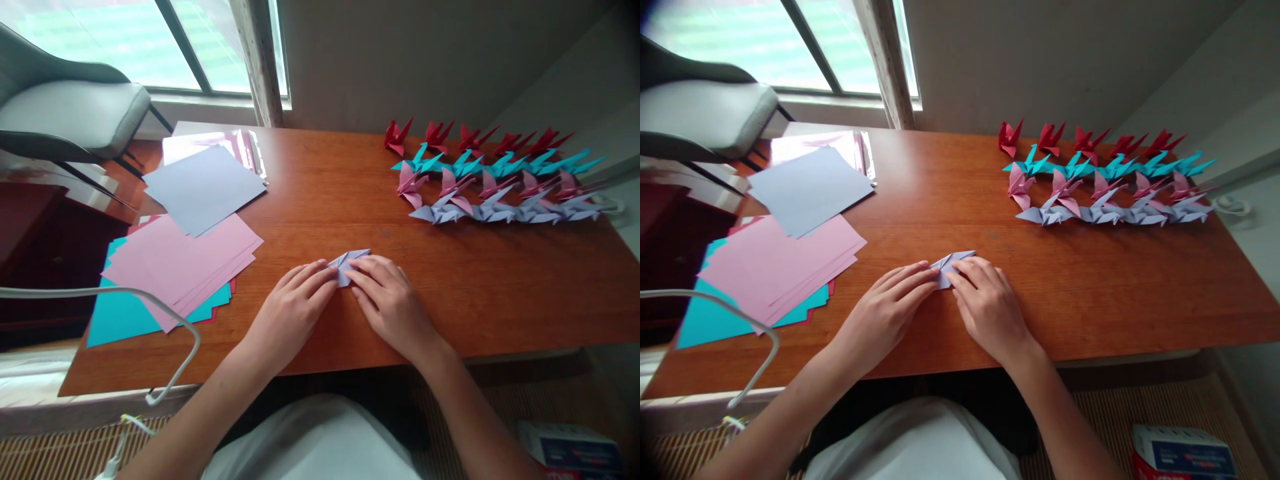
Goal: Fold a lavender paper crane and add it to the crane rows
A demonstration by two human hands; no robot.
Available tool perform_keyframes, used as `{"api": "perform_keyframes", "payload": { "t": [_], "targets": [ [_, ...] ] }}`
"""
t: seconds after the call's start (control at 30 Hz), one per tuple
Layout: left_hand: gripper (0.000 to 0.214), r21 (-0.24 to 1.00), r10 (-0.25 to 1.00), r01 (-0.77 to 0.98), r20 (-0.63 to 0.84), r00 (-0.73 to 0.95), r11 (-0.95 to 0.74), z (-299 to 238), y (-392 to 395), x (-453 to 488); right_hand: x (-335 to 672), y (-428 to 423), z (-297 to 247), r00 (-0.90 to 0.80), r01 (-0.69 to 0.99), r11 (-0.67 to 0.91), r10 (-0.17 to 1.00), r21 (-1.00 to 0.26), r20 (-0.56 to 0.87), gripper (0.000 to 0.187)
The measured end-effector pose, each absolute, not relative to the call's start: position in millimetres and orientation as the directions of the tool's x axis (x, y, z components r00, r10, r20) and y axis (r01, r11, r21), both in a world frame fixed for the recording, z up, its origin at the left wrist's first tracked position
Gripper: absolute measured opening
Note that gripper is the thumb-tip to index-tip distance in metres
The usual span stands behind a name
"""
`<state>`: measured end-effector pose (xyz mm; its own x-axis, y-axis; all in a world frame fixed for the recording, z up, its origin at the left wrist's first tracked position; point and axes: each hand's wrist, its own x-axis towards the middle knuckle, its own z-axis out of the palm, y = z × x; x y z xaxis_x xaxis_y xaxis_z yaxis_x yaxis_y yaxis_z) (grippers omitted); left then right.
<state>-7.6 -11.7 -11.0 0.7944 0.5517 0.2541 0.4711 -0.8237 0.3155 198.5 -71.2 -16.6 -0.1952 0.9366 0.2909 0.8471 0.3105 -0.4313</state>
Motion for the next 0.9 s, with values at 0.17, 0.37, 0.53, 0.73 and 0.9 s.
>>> {"api": "perform_keyframes", "payload": {
  "t": [0.17,0.37,0.53,0.73,0.9],
  "targets": [
    [0.038,0.257,0.528,0.473,0.223,0.819,-0.842,0,-8,-7,199,-72,-17,-0.239,0.883,0.328,0.930,-0.337,0.281,0.033],
    [0.033,0.318,0.522,0.439,0.256,0.814,-0.840,-6,-15,-9,195,-86,-14,-0.199,0.885,0.311,0.926,-0.347,0.321,0.025],
    [0.024,0.341,0.523,0.421,0.304,0.797,-0.840,-12,-13,-10,195,-84,-12,-0.214,0.891,0.317,0.925,-0.326,0.313,0.022],
    [0.020,0.334,0.517,0.418,0.310,0.798,-0.845,-14,-10,-11,199,-76,-12,-0.296,0.861,0.408,0.888,-0.304,0.353,0.017],
    [0.017,0.363,0.544,0.429,0.326,0.773,-0.827,-15,-9,-8,203,-75,-14,-0.334,0.838,0.448,0.873,-0.313,0.354,0.018]
  ]
}}
